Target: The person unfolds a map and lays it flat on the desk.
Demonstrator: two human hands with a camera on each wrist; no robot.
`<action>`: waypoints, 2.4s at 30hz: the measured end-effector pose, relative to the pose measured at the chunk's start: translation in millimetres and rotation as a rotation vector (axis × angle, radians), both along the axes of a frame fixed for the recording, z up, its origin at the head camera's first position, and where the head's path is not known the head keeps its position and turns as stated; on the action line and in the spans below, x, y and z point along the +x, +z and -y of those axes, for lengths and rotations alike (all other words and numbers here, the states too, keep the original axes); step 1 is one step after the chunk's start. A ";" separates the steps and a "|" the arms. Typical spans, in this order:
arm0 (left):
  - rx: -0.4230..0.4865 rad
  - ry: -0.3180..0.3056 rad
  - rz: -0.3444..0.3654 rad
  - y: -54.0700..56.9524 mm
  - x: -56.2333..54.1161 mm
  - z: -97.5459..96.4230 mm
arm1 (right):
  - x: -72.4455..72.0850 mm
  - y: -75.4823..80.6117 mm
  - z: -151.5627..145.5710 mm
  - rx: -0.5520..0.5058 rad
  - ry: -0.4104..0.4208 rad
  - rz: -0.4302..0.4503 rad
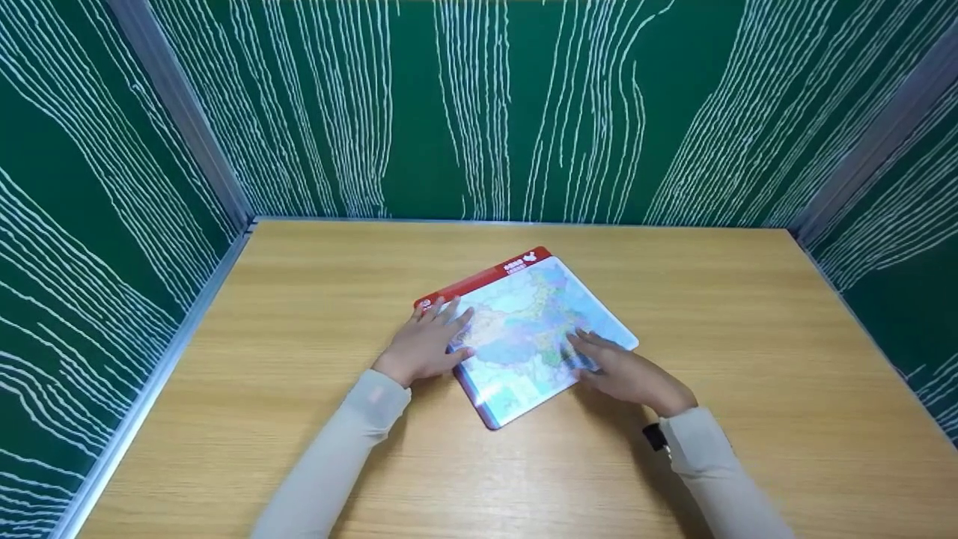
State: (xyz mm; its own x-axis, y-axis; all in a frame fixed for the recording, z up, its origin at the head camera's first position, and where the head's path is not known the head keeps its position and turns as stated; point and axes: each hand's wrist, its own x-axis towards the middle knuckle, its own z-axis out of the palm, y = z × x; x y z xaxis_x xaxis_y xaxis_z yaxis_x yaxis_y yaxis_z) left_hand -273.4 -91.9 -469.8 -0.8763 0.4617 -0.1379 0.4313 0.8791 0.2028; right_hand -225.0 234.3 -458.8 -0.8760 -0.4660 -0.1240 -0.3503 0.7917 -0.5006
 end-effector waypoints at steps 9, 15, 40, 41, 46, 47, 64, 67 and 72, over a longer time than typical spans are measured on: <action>-0.029 -0.078 0.032 2.0 -18.4 0.9 | 16.0 -5.9 19.3 -0.117 -0.008 0.047; -0.037 -0.060 0.056 -3.0 -29.9 4.6 | 25.3 -9.7 35.6 -0.076 -0.049 0.061; -0.014 0.029 0.180 -6.8 -38.7 3.2 | 29.7 -15.5 61.3 0.031 -0.012 0.114; -0.007 0.035 0.184 -6.9 -38.8 3.3 | 29.7 -15.6 61.9 0.031 -0.017 0.114; 0.014 0.064 0.205 -8.9 -38.7 3.1 | 30.9 -15.1 64.3 0.043 -0.048 0.117; 0.016 0.064 0.206 -9.3 -38.6 3.0 | 31.2 -15.0 64.5 0.043 -0.051 0.117; -0.013 0.041 0.192 -7.6 -33.9 4.6 | 28.0 -16.7 60.1 0.009 -0.039 0.092; -0.015 0.031 0.191 -7.2 -33.0 4.6 | 27.1 -16.9 58.2 0.005 -0.052 0.101; -0.003 0.029 0.194 -6.5 -30.8 4.4 | 25.8 -16.5 56.4 0.012 -0.073 0.111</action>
State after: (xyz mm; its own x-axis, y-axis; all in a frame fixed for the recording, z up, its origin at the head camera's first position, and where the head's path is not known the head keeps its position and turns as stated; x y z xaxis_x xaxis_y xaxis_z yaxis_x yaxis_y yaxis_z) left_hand -304.2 -96.4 -476.3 -0.8460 0.4362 -0.3068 0.3590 0.8912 0.2772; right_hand -199.2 177.9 -475.3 -0.8881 -0.3994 -0.2276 -0.2343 0.8192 -0.5234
